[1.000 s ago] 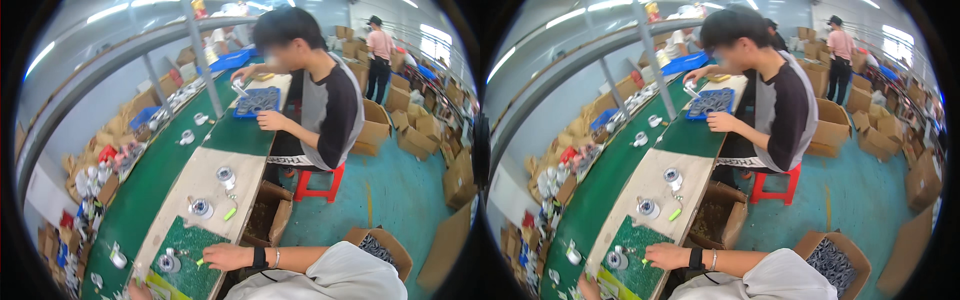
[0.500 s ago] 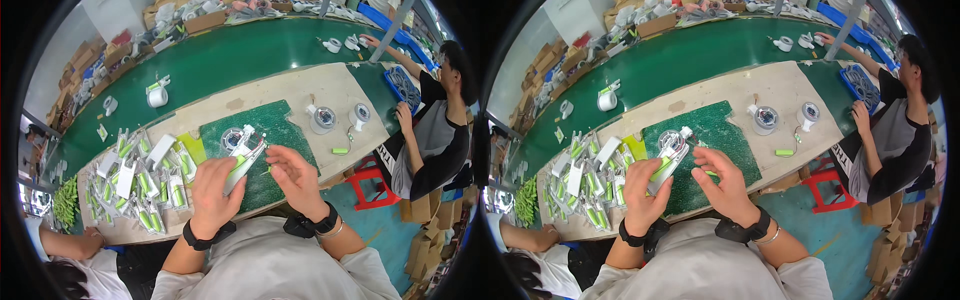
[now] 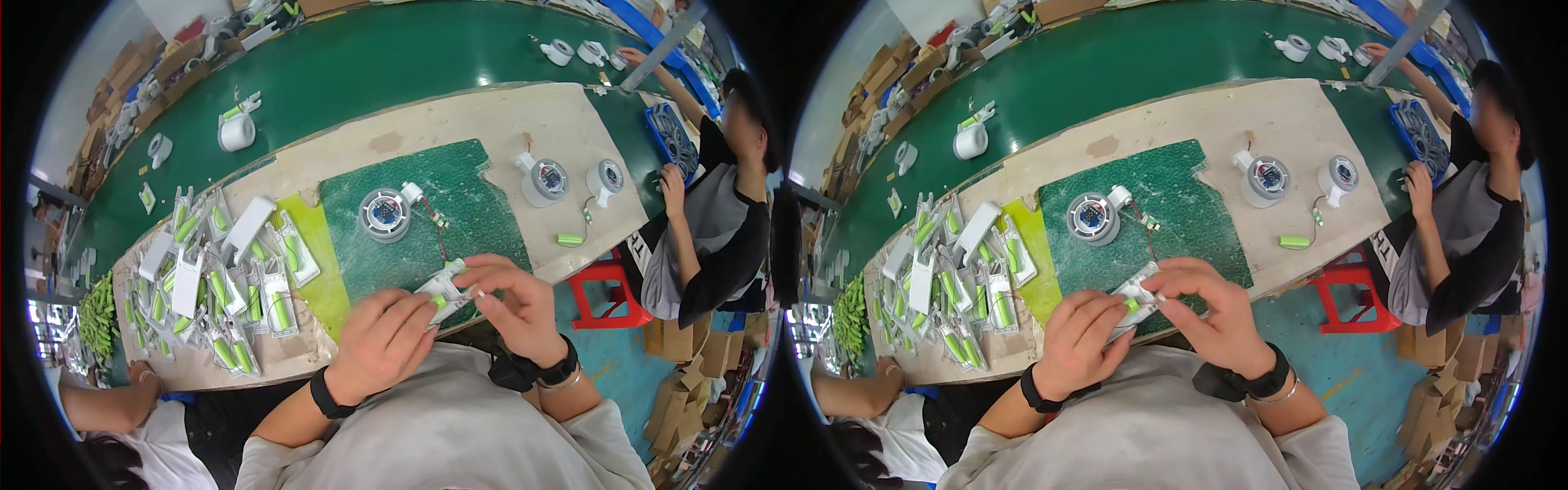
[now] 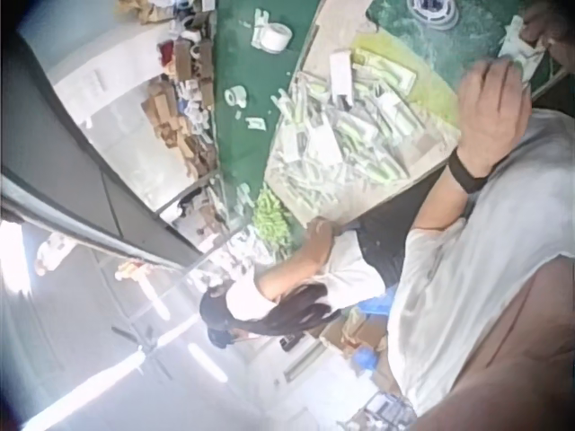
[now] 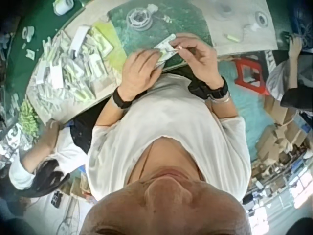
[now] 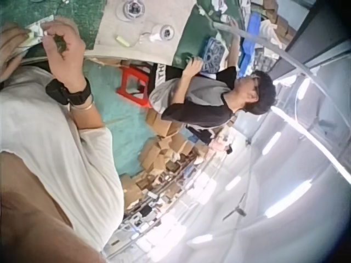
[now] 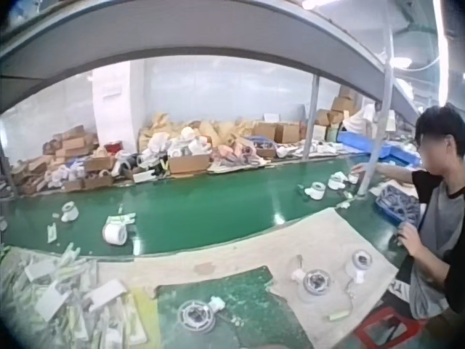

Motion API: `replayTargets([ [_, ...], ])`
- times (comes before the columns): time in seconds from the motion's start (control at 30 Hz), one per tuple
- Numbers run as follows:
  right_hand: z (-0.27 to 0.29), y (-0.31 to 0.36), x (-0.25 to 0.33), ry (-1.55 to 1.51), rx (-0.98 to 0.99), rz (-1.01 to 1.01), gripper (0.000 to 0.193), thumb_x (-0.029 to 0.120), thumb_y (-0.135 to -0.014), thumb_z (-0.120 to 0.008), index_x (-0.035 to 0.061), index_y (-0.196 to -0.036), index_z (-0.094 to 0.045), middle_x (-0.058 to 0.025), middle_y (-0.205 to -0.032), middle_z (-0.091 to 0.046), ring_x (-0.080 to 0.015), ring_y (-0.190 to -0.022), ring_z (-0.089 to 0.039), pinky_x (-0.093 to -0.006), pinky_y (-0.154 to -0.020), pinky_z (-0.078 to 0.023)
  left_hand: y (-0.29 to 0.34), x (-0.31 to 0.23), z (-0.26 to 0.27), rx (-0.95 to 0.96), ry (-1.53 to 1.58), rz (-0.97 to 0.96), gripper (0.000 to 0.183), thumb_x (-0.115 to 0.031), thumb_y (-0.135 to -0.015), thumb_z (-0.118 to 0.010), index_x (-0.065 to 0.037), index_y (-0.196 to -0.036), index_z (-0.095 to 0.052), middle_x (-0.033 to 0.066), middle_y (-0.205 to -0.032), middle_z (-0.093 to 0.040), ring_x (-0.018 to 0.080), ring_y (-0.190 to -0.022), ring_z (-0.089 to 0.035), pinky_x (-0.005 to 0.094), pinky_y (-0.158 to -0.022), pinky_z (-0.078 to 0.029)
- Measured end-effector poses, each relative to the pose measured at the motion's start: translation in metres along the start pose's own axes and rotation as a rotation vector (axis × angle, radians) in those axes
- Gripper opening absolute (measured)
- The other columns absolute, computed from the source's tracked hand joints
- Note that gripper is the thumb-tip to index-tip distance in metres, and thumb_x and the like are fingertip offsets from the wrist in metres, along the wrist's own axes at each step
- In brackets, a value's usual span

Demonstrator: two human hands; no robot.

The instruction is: Assemble small electronic components by connecting battery packs and circuit boards into plastic housings.

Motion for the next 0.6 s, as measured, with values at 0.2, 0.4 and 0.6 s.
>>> replayTargets([
  [0.2,-0.017,0.001,0.019,0.498,0.195,0.208,0.013,0.003,-0.068,-0.063,0.0062,-0.080,-0.062,-0.0071,-0.076,-0.061,-0.0274,-0.099,-0.052,-0.0447,-0.095,-0.030,0.003,-0.004,-0.016,0.071,-0.007,-0.025,0.035,-0.010,-0.060,-0.066,-0.002,-0.093,-0.057,0.0069,-0.093,-0.056,0.0227,-0.083,-0.054,0.0321,-0.067,-0.045],
  [0.4,-0.016,0.006,-0.009,0.188,0.325,0.003,0.008,0.003,-0.078,-0.053,0.0021,-0.081,-0.060,-0.0062,-0.076,-0.060,-0.0256,-0.098,-0.051,-0.0379,-0.090,-0.035,0.007,0.000,-0.015,0.070,-0.003,0.007,0.032,-0.010,-0.061,-0.066,-0.003,-0.092,-0.057,0.0064,-0.092,-0.056,0.0214,-0.083,-0.053,0.0308,-0.064,-0.045],
  [0.6,-0.027,-0.001,-0.019,-0.059,0.406,-0.155,0.007,0.002,-0.080,-0.050,0.0017,-0.083,-0.056,-0.0060,-0.083,-0.058,-0.0255,-0.101,-0.048,-0.0365,-0.087,-0.036,0.010,0.006,-0.010,0.150,0.162,0.036,0.035,-0.019,-0.065,-0.069,-0.002,-0.093,-0.057,0.0082,-0.094,-0.057,0.0241,-0.084,-0.054,0.0335,-0.068,-0.046],
])
Point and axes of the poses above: each hand's wrist, its own y-axis away from the middle knuckle, its own z-axis out of the back of the hand, x = y × z, the point moved 10 cm from there along -y, towards the middle knuckle
